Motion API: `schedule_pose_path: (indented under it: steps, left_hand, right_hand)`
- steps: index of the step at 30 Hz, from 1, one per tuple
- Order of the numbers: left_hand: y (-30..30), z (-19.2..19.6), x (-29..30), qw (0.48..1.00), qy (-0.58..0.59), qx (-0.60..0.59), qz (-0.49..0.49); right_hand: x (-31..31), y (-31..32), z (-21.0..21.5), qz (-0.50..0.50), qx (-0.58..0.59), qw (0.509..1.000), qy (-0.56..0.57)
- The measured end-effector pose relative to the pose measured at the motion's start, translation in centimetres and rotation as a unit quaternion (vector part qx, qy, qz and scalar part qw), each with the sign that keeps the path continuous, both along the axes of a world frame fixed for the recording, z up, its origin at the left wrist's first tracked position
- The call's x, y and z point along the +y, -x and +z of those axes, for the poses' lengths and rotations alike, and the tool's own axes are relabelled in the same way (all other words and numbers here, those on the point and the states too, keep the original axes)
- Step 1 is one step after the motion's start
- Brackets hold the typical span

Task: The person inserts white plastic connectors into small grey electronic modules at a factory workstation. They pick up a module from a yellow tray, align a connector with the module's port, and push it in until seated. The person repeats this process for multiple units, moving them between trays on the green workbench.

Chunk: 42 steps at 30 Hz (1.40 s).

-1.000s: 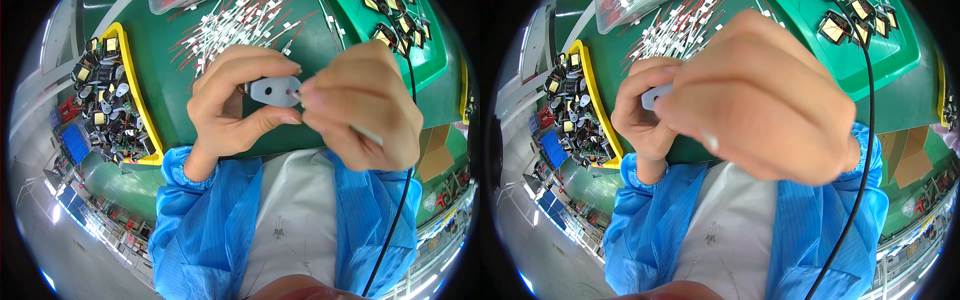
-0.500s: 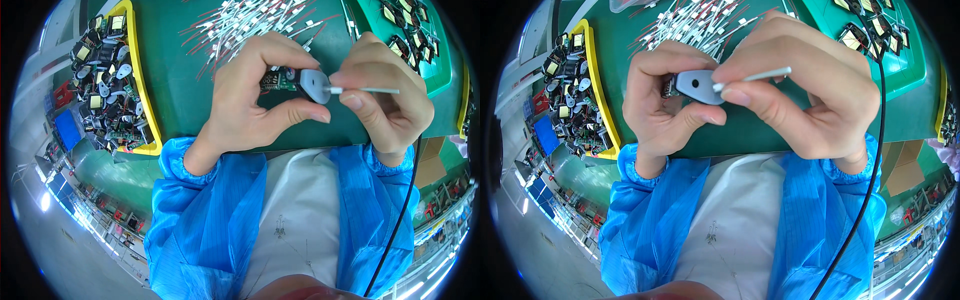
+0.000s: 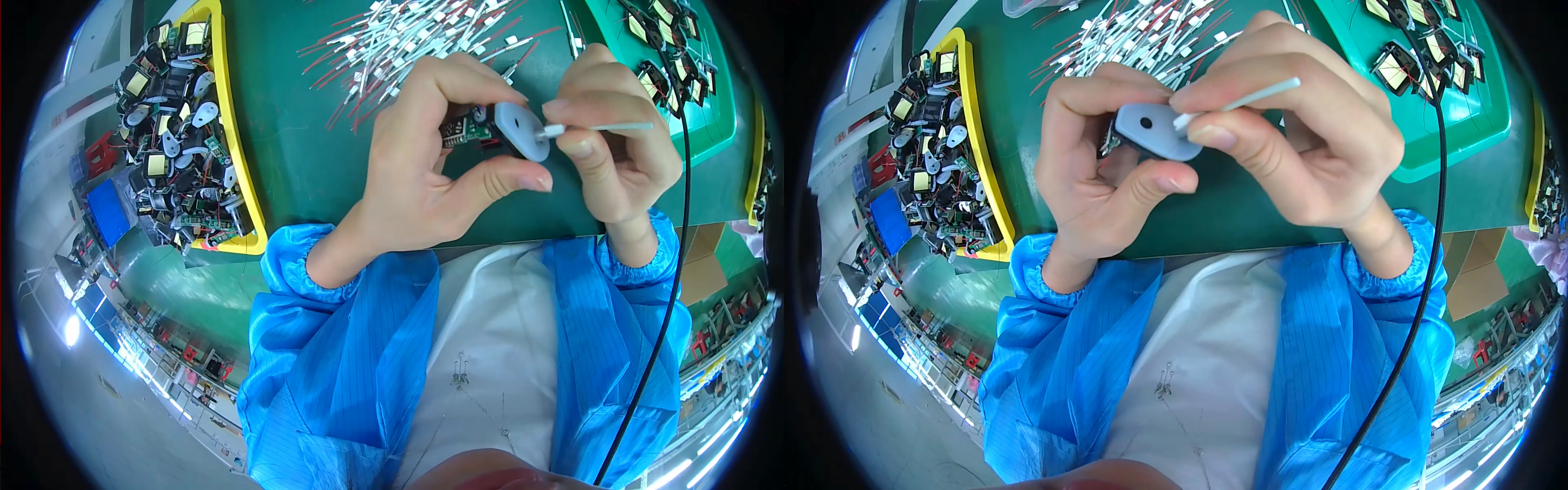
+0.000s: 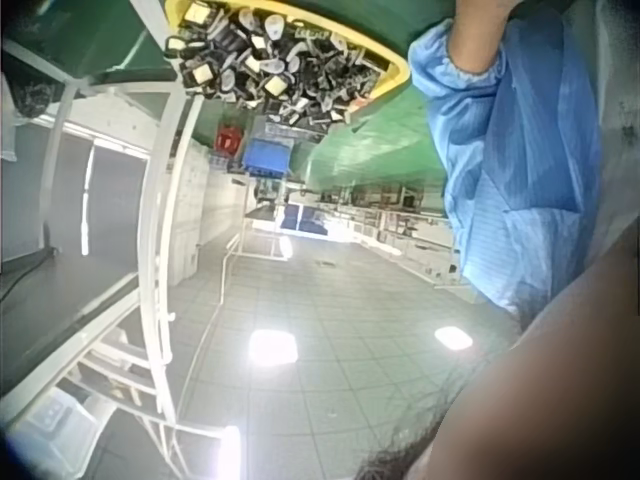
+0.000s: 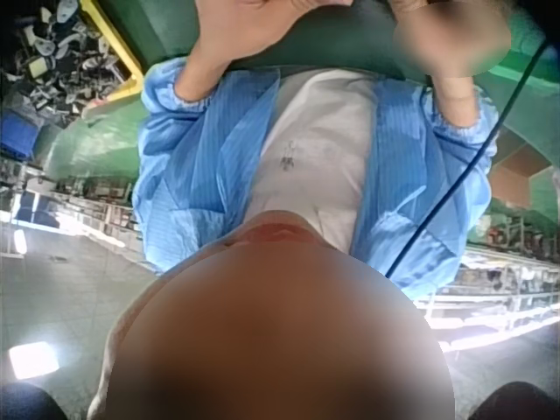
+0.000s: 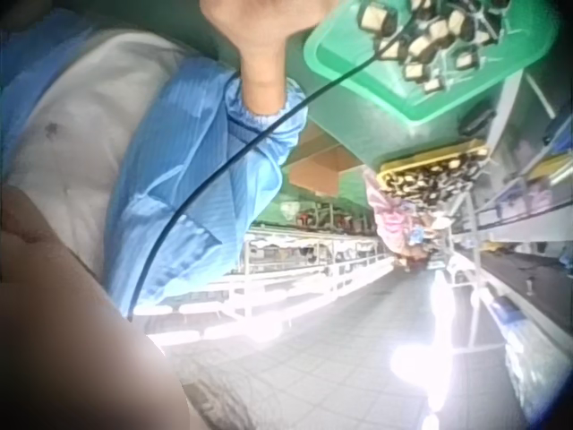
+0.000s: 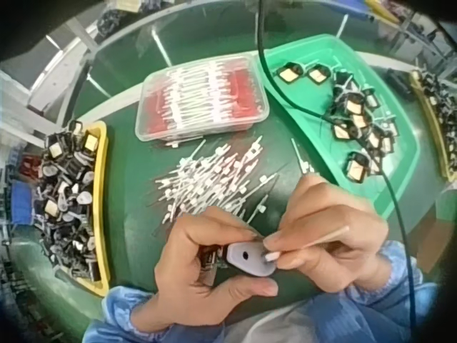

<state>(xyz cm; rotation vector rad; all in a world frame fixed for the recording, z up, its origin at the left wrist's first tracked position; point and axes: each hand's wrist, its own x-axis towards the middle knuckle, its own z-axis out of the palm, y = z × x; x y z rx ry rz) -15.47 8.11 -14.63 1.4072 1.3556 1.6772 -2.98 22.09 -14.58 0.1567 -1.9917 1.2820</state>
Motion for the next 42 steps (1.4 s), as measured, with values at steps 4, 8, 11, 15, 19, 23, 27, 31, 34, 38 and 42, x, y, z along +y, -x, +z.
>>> schedule_pose_path:
  steps: [4,8,11,15,19,23,27,31,34,38,42]
  left_hand:
    - [-0.4,-0.2,-0.1,1.0,-0.003,0.004,0.03]
    - [-0.9,-0.5,0.0,0.997,-0.014,-0.028,0.07]
    - [-0.9,-0.7,0.0,0.995,-0.021,-0.034,0.086]
    - [-0.4,-0.5,0.1,0.998,-0.026,-0.006,0.06]
    - [-0.1,0.1,-0.4,0.999,0.036,-0.029,-0.004]
    - [-0.8,0.5,-0.4,0.966,0.083,-0.242,-0.03]
    - [-0.2,0.3,-0.7,0.942,0.122,-0.299,-0.088]
    - [-0.4,0.3,-0.6,0.958,0.119,-0.254,-0.06]
    - [-0.3,0.2,-0.5,0.981,0.114,-0.145,-0.055]
    - [-0.3,0.6,-0.5,0.957,0.13,-0.235,-0.106]
    - [-0.5,0.9,-0.7,0.903,0.154,-0.367,-0.163]
  right_hand:
    - [-0.7,0.0,-0.4,-0.03,0.007,1.0,-0.006]
    - [-1.0,0.0,-0.6,-0.045,0.017,0.998,-0.027]
    - [-1.4,-0.2,-0.5,-0.051,0.024,0.997,-0.047]
    - [-1.1,-0.3,-0.2,-0.029,0.006,0.999,-0.032]
    - [-0.9,-0.3,-0.1,-0.013,-0.008,1.0,-0.003]
    - [-1.0,-0.4,-0.1,-0.004,-0.01,1.0,0.028]
    - [-1.1,-0.4,0.2,-0.011,-0.024,0.998,0.057]
    - [-0.6,-0.5,1.1,-0.016,-0.064,0.997,0.029]
    - [0.2,-0.6,1.6,0.004,-0.065,0.998,-0.016]
    - [0.0,-0.4,1.0,0.023,-0.009,1.0,-0.005]
    - [-0.9,-0.4,0.3,0.025,0.011,0.998,0.064]
